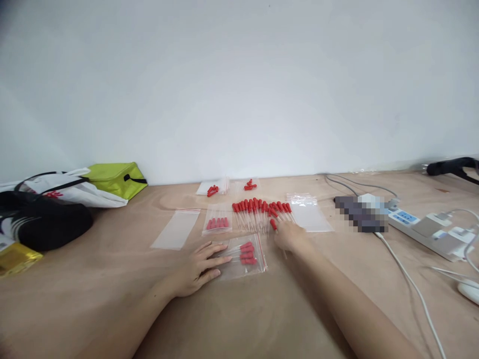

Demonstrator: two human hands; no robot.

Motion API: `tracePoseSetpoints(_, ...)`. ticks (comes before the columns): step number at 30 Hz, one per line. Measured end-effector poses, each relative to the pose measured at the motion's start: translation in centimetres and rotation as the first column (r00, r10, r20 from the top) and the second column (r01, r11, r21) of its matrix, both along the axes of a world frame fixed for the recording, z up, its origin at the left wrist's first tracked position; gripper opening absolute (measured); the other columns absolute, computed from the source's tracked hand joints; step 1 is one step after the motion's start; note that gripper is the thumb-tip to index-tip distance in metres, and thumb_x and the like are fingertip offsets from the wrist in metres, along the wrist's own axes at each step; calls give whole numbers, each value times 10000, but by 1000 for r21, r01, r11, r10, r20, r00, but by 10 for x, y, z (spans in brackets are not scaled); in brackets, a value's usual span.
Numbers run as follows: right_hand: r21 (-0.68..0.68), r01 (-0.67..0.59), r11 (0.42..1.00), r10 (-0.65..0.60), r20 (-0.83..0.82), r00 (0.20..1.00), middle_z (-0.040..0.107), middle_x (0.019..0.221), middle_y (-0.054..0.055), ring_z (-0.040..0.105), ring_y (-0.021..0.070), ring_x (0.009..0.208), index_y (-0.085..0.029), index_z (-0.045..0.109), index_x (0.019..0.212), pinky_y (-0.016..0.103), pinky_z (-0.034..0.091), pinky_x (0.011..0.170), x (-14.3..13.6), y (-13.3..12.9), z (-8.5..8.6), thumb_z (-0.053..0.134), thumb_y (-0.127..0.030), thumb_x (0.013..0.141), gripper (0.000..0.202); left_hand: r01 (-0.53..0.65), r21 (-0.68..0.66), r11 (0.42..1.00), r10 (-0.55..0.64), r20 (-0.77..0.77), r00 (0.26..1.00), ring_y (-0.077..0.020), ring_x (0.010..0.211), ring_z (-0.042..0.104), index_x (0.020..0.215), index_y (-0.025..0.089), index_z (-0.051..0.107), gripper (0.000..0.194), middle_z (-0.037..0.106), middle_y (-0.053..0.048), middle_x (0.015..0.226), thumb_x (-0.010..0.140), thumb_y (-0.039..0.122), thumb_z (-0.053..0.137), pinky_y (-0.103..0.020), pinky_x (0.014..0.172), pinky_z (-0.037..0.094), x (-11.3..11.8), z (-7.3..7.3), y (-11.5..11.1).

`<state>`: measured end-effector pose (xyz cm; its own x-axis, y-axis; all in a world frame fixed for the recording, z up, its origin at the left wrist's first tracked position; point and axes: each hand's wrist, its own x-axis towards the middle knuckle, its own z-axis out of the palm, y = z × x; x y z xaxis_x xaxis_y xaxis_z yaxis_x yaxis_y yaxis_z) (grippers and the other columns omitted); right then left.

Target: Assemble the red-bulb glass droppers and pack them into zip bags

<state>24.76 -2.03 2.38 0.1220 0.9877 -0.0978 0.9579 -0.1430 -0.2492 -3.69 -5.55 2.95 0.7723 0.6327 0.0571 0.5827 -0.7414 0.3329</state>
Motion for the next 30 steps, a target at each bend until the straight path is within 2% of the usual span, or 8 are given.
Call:
tracePoseSetpoints(5,126,0,992,21,-167,986,614,880,150,585,263,847,-127,522,947,333,413,683,2,-2,-11,487,-189,735,224,-14,-3,1000,14,-4,1000,-211,1222,361,1217,304,468,350,428,-28,1320,869,280,438,-459,1028,247,1,0,0)
tracePoseSetpoints(10,238,5,971,79,-343,936,589,736,83,582,210,738,-106,422,1104,313,425,673,7,-6,-18,419,-151,765,341,-16,-6,1000,16,-52,999,-202,1233,344,1253,276,426,376,411,-40,1333,876,278,421,-462,1036,232,2,2,-1)
tracePoseSetpoints(12,328,56,943,144,-555,819,542,664,12,559,174,615,-133,308,1216,301,440,603,10,-13,-19,431,-233,784,460,-16,-4,1000,15,-57,998,-200,1235,341,1283,265,385,403,406,-45,1336,881,280,411,-459,1040,227,1,2,-1)
tracePoseSetpoints(14,378,148,914,210,-753,624,495,647,-38,505,135,495,-188,202,1272,273,428,486,9,-22,-21,452,-338,784,568,-19,-2,1000,19,-53,998,-202,1234,343,1305,258,350,427,402,-48,1339,882,287,409,-456,1043,225,1,2,-1)
tracePoseSetpoints(16,377,239,895,238,-856,459,481,673,-54,476,109,448,-229,177,1262,247,406,414,5,-30,-24,482,-410,764,611,-19,3,1000,19,-44,999,-205,1234,344,1298,270,359,421,398,-41,1342,881,290,412,-456,1045,223,1,2,0)
tracePoseSetpoints(18,368,309,877,252,-900,356,485,694,-53,493,105,460,-238,205,1218,246,420,411,-3,-35,-27,514,-445,741,605,-14,8,1000,14,-39,999,-206,1233,346,1273,293,394,391,395,-28,1344,883,281,409,-460,1044,222,1,2,0)
tracePoseSetpoints(23,373,375,849,290,-921,258,505,703,-50,538,113,508,-241,246,1106,269,473,471,-20,-39,-30,540,-472,727,533,-19,-4,1000,19,-46,999,-206,1229,353,1247,298,426,373,401,-27,1340,875,265,421,-467,1039,227,1,3,0)
tracePoseSetpoints(30,360,312,879,306,-929,209,528,705,-52,549,107,520,-250,249,1041,270,486,509,-25,-37,-36,552,-473,726,490,-15,3,1000,15,-12,1000,-207,1229,349,1256,324,410,383,391,-14,1346,877,270,421,-464,1035,234,0,0,0)
